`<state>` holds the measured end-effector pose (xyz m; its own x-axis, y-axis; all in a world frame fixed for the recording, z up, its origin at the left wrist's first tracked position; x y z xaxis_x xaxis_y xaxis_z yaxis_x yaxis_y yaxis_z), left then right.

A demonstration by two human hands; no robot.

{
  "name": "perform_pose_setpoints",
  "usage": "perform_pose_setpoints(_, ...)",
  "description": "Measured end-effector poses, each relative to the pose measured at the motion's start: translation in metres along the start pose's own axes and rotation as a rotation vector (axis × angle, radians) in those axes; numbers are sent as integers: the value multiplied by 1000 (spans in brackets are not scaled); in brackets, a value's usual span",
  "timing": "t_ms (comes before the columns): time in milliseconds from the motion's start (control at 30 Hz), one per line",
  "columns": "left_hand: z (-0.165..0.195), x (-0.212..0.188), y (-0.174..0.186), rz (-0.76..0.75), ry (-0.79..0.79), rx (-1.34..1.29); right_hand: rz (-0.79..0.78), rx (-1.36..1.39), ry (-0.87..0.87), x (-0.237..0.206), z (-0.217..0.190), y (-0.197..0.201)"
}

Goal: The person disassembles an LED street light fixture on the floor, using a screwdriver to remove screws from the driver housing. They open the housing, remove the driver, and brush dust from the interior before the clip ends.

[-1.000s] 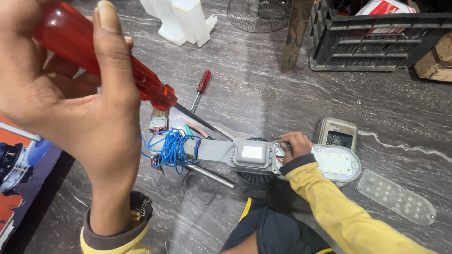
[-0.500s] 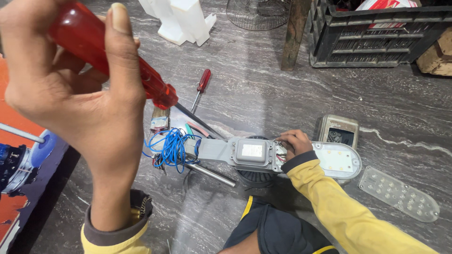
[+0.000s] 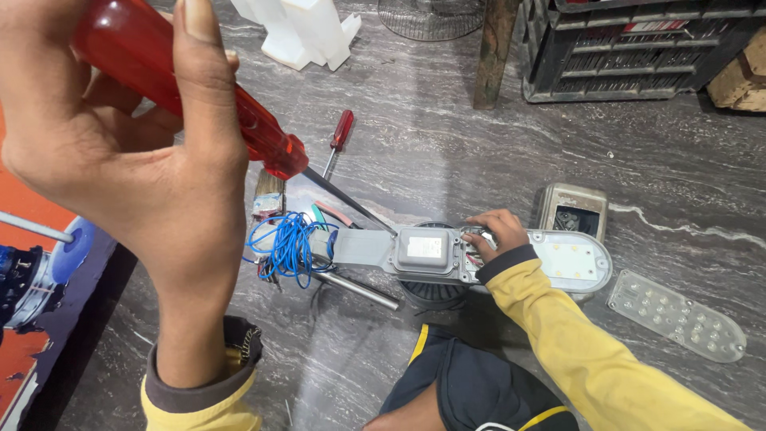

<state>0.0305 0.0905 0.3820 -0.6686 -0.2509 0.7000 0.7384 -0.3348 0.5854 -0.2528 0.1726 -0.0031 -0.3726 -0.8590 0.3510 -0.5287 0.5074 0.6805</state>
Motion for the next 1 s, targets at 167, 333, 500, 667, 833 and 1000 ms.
perform_pose_setpoints(167,-1,1,-5,-7,1,-9,-1,-3,6,2,1,1)
perform_pose_setpoints(333,-3,3,-8,-15,-1,-17,11,16,15,1,5,1)
perform_pose_setpoints(500,-4,3,-6,-20,-1,-22,51,40,20,1,4,5)
perform_pose_setpoints(667,-4,2,1,-16,1,-26,83,273,-197,-2,19,8)
perform_pose_setpoints(833,-5,3,-1,-15,-10,-39,86,329,-211,-4,23,11)
perform_pose_setpoints(1000,-7,3,-3,-23,-14,-45,66,337,-210,-4,25,7)
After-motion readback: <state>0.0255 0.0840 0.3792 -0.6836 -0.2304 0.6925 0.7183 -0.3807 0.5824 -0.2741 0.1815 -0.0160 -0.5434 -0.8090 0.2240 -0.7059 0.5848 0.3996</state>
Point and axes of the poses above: each hand's wrist, its own x-axis towards the middle knuckle, its own y-axis out of the back of the hand, z = x × y, the point moved 8 cm from there along x, towards the middle knuckle, and after that the axes turned 10 degrees about -z, right-handed, at the moved point
